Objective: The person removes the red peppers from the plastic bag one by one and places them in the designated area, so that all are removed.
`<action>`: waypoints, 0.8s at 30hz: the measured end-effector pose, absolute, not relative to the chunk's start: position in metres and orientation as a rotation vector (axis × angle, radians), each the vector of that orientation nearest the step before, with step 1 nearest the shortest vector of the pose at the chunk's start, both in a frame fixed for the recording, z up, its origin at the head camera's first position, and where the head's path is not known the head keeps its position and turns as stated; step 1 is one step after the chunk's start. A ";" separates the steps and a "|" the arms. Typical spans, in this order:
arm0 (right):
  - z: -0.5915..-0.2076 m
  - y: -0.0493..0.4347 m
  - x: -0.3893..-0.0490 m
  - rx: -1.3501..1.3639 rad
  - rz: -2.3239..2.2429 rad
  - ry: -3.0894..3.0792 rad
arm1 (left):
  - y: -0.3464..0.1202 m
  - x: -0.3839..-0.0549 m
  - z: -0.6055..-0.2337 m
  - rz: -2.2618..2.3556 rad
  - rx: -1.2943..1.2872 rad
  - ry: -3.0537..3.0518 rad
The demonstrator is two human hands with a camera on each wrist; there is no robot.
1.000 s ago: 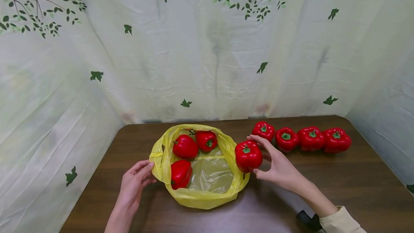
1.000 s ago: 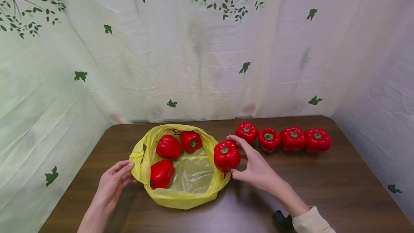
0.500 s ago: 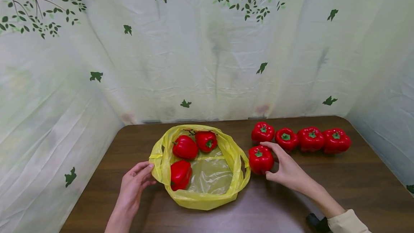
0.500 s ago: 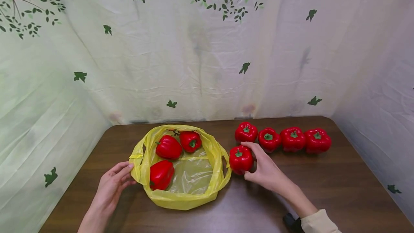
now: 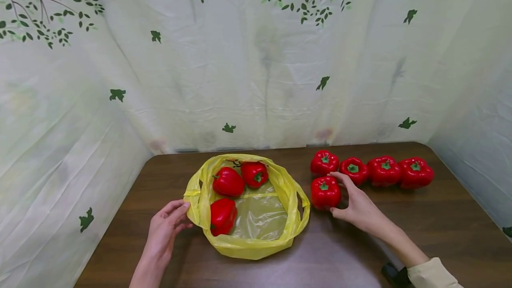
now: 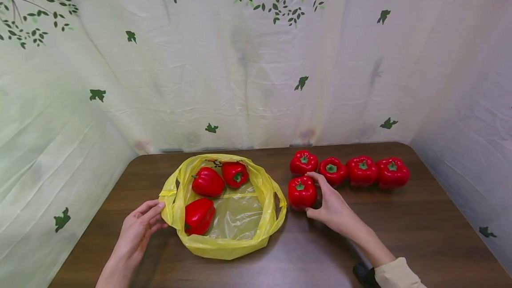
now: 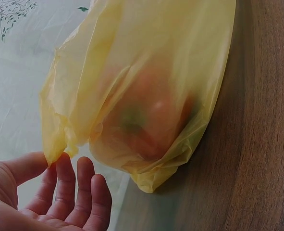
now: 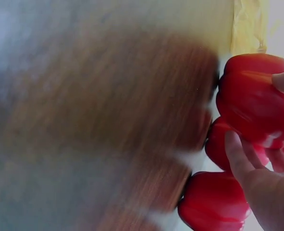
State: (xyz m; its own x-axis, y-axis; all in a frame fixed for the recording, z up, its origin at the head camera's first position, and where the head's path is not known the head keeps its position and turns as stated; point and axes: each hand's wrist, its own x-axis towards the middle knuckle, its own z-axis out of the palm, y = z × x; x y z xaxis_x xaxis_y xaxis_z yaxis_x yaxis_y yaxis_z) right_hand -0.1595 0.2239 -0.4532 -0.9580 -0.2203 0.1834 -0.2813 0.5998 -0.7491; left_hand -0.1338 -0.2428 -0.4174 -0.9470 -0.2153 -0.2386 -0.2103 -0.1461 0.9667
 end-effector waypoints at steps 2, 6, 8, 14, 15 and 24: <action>-0.453 0.223 -0.159 0.410 1.304 -2.746 | -0.243 -0.134 -0.418 -2.321 0.513 -2.050; -0.454 0.222 -0.159 0.396 1.306 -2.719 | -0.243 -0.134 -0.418 -2.325 0.513 -2.047; -0.454 0.221 -0.159 0.391 1.298 -2.702 | -0.243 -0.134 -0.418 -2.326 0.513 -2.049; -0.453 0.219 -0.157 0.325 1.202 -2.696 | -0.243 -0.134 -0.417 -2.328 0.523 -2.047; -0.453 0.219 -0.157 0.310 1.187 -2.699 | -0.243 -0.134 -0.417 -2.329 0.523 -2.046; -0.453 0.218 -0.153 0.247 1.302 -2.675 | -0.243 -0.135 -0.418 -2.338 0.522 -2.038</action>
